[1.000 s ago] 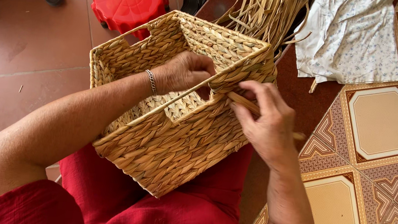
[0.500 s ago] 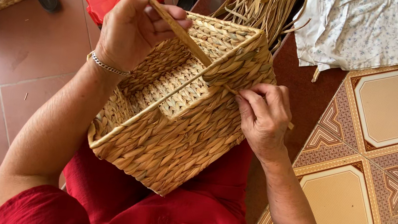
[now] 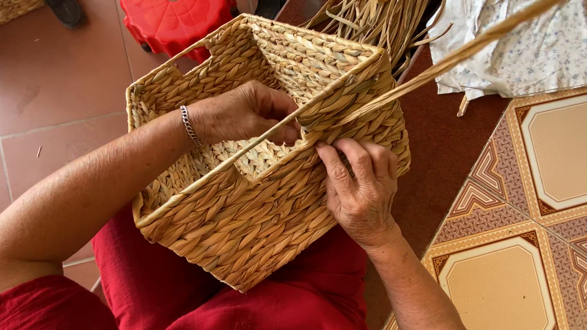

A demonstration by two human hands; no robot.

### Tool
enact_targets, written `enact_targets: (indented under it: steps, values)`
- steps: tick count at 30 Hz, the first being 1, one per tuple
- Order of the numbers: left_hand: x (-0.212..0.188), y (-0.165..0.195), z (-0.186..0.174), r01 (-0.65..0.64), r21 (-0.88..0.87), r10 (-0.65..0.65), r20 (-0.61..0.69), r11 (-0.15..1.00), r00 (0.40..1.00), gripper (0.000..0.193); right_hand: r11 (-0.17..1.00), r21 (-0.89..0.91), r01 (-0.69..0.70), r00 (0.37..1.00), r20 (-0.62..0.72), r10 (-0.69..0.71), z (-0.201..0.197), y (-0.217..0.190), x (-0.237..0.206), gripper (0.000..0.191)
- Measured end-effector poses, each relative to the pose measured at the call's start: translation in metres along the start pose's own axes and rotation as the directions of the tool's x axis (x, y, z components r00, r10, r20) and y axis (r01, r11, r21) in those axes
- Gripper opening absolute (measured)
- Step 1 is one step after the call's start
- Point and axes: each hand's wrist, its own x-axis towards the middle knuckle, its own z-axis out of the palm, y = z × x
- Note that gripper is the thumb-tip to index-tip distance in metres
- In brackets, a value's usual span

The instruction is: The person wipes the exterior and interior of a woven basket with a blue cloth. Then the person picks up a dried palm leaf and weaves it into the edge of the basket.

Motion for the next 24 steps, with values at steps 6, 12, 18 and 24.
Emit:
enact_targets:
  steps: [6,12,18,24]
  values:
    - [0.024,-0.003,0.008,-0.013,0.063,0.012,0.021,0.998,1.0,0.034,1.0,0.026,-0.005,1.0,0.019,0.005,-0.006,-0.001,0.007,0.034]
    - [0.031,-0.009,0.003,-0.068,0.242,0.059,0.044,0.968,0.997,0.031,0.998,0.057,-0.026,0.999,0.022,0.025,-0.006,-0.004,0.008,0.033]
    - [0.018,-0.021,-0.001,-0.015,-0.107,0.029,0.125,0.994,0.992,0.038,0.99,0.125,-0.069,0.997,-0.007,0.071,-0.003,-0.005,0.016,0.021]
    - [0.036,-0.017,0.009,-0.106,-0.07,0.106,0.001,0.992,0.994,0.037,0.972,0.179,-0.153,0.988,-0.006,0.157,-0.006,-0.003,0.024,0.019]
